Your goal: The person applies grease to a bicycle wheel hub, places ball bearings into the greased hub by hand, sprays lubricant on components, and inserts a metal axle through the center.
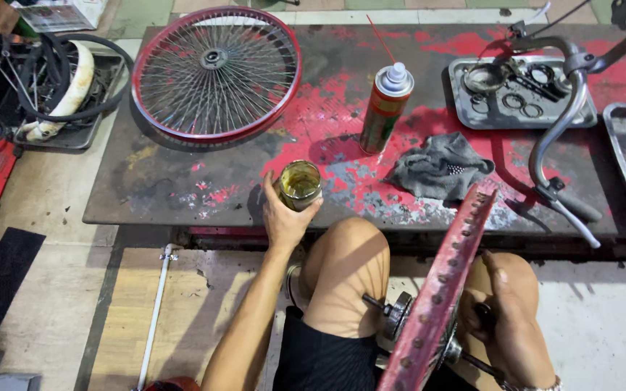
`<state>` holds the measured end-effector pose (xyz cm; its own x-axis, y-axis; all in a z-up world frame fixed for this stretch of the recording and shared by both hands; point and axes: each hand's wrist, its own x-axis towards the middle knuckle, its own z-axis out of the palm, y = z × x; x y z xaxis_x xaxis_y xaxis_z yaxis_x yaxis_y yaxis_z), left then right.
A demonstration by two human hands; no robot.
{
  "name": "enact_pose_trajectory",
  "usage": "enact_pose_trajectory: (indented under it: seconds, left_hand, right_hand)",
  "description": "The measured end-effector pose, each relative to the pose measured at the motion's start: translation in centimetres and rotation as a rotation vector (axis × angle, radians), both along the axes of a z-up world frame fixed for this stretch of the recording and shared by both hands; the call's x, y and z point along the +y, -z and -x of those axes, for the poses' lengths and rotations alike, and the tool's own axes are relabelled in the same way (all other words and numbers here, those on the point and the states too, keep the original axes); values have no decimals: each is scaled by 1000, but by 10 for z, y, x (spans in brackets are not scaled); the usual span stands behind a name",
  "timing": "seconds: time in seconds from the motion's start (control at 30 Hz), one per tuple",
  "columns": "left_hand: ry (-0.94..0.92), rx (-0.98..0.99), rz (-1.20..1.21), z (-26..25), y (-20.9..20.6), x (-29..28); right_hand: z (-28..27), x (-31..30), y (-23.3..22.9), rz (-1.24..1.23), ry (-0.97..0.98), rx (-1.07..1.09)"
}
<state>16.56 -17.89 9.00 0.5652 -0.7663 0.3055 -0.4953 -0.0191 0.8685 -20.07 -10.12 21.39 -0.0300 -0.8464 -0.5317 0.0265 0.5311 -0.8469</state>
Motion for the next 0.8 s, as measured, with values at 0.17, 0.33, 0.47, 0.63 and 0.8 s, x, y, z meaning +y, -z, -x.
enact_pose_trajectory:
  seconds: [0.17, 0.33, 0.47, 0.63, 0.8]
  left_hand:
    - [0, -4, -26, 0, 2, 1]
    - [25, 31, 8, 5, -12, 3]
    - [99, 7, 193, 21, -40, 8]
    - [302, 44, 234, 53, -95, 13]
    - [506, 95, 280, 81, -146, 12]
  right_hand:
    - [70, 18, 34, 468, -67, 175]
    - [83, 14, -9, 201, 237, 168]
    - [61, 1, -84, 730, 107, 177]
    - [16, -30, -162, 1141, -273, 343]
    - [-11, -94, -194, 930, -676, 469]
